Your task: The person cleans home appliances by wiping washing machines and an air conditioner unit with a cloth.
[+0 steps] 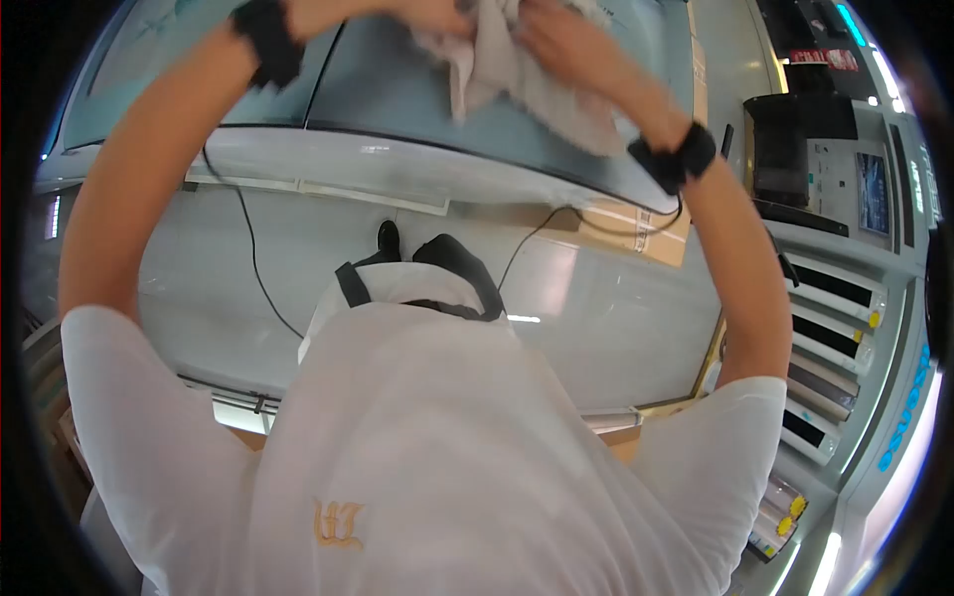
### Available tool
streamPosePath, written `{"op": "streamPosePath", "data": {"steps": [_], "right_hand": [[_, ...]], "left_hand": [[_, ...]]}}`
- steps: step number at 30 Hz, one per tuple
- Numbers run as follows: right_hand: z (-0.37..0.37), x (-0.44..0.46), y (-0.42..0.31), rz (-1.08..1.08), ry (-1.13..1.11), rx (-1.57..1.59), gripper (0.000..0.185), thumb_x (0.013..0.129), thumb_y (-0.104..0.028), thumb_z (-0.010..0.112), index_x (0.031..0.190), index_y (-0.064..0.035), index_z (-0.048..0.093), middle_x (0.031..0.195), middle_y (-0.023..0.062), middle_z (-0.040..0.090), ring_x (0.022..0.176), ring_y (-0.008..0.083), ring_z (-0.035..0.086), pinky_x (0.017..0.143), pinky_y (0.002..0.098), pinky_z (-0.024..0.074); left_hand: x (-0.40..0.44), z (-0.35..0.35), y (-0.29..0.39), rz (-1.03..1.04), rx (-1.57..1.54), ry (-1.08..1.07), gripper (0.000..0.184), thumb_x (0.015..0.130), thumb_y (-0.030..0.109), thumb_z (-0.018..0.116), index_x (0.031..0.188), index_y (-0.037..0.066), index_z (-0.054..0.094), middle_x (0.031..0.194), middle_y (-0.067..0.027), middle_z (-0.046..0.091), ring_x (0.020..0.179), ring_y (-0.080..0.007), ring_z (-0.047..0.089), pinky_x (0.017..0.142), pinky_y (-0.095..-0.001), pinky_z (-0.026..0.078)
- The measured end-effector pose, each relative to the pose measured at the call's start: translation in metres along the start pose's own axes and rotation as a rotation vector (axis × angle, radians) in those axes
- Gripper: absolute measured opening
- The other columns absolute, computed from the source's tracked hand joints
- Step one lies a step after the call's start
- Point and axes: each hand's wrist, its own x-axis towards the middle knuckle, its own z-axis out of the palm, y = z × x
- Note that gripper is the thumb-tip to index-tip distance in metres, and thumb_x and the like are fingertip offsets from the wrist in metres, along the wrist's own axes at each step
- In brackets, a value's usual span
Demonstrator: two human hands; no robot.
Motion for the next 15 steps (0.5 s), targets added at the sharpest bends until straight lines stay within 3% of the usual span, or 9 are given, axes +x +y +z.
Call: {"op": "streamPosePath", "data": {"steps": [3, 6, 8, 9, 10, 11, 14, 15], "right_hand": [[0.054, 0.008, 0.052, 0.14, 0.59, 0.315, 0.042, 0.104, -0.019, 0.05, 0.139, 0.004, 0.052, 0.147, 0.0317, 0.049, 0.128, 0.0455, 0.055, 0.107, 0.0491, 0.0461], [0.072, -0.023, 0.044, 0.171, 0.559, 0.401, 0.043, 0.105, -0.018, 0.048, 0.142, 0.0032, 0.052, 0.151, 0.0298, 0.047, 0.137, 0.0434, 0.048, 0.116, 0.0483, 0.0394], [0.057, -0.052, 0.005, 0.13, 0.378, 0.045, 0.034, 0.101, -0.014, 0.055, 0.13, 0.0033, 0.058, 0.161, 0.0207, 0.039, 0.148, 0.0435, 0.037, 0.121, 0.0457, 0.0348], [0.057, -0.07, -0.018, 0.068, 0.473, 0.191, 0.036, 0.102, -0.012, 0.054, 0.134, 0.0032, 0.056, 0.163, 0.019, 0.037, 0.149, 0.0429, 0.034, 0.123, 0.0452, 0.0318], [0.059, -0.088, -0.036, 0.006, 0.564, 0.34, 0.038, 0.102, -0.009, 0.054, 0.138, 0.0031, 0.055, 0.164, 0.0174, 0.036, 0.151, 0.0423, 0.032, 0.125, 0.0448, 0.0288], [0.053, -0.102, -0.045, 0.003, 0.517, 0.401, 0.041, 0.102, -0.008, 0.053, 0.142, 0.0021, 0.052, 0.165, 0.0166, 0.035, 0.152, 0.041, 0.03, 0.125, 0.0444, 0.027], [0.053, -0.127, -0.037, 0.008, 0.429, 0.567, 0.049, 0.103, -0.007, 0.052, 0.151, -0.0012, 0.045, 0.166, 0.0147, 0.033, 0.155, 0.0375, 0.027, 0.127, 0.0432, 0.0231], [0.064, -0.128, -0.017, 0.018, 0.436, 0.608, 0.05, 0.104, -0.007, 0.051, 0.153, -0.0025, 0.044, 0.167, 0.0144, 0.033, 0.155, 0.0366, 0.027, 0.127, 0.0427, 0.0227]], "left_hand": [[0.027, 0.025, -0.043, -0.511, -0.376, 0.173, 0.082, 0.093, 0.065, 0.055, 0.145, 0.002, 0.056, 0.139, -0.0303, 0.059, 0.126, -0.0521, 0.056, 0.11, -0.0577, 0.042], [0.009, 0.021, -0.005, -0.566, -0.365, 0.361, 0.097, 0.09, 0.071, 0.056, 0.157, 0.003, 0.038, 0.149, -0.0336, 0.049, 0.137, -0.0552, 0.045, 0.116, -0.0568, 0.036], [-0.003, 0.017, 0.009, -0.413, -0.381, 0.198, 0.101, 0.091, 0.072, 0.055, 0.16, 0.003, 0.031, 0.153, -0.0349, 0.043, 0.143, -0.0534, 0.038, 0.118, -0.056, 0.034], [-0.011, 0.014, 0.019, -0.34, -0.387, 0.119, 0.102, 0.091, 0.073, 0.054, 0.161, 0.003, 0.028, 0.155, -0.0356, 0.04, 0.146, -0.0524, 0.035, 0.119, -0.0556, 0.033], [-0.025, 0.021, 0.047, -0.394, -0.416, 0.258, 0.09, 0.089, 0.065, 0.062, 0.16, 0.019, 0.033, 0.16, -0.0336, 0.033, 0.149, -0.0539, 0.028, 0.121, -0.0551, 0.031], [-0.037, 0.028, 0.07, -0.446, -0.441, 0.394, 0.082, 0.088, 0.058, 0.071, 0.159, 0.035, 0.038, 0.164, -0.0316, 0.025, 0.151, -0.0554, 0.022, 0.123, -0.0545, 0.03], [-0.044, 0.025, 0.077, -0.42, -0.441, 0.363, 0.086, 0.087, 0.064, 0.068, 0.161, 0.033, 0.036, 0.166, -0.0316, 0.022, 0.152, -0.0541, 0.02, 0.122, -0.0568, 0.029], [-0.037, 0.02, 0.074, -0.407, -0.388, 0.264, 0.09, 0.088, 0.066, 0.064, 0.161, 0.024, 0.033, 0.163, -0.0318, 0.028, 0.15, -0.0532, 0.025, 0.121, -0.0564, 0.03]]}}
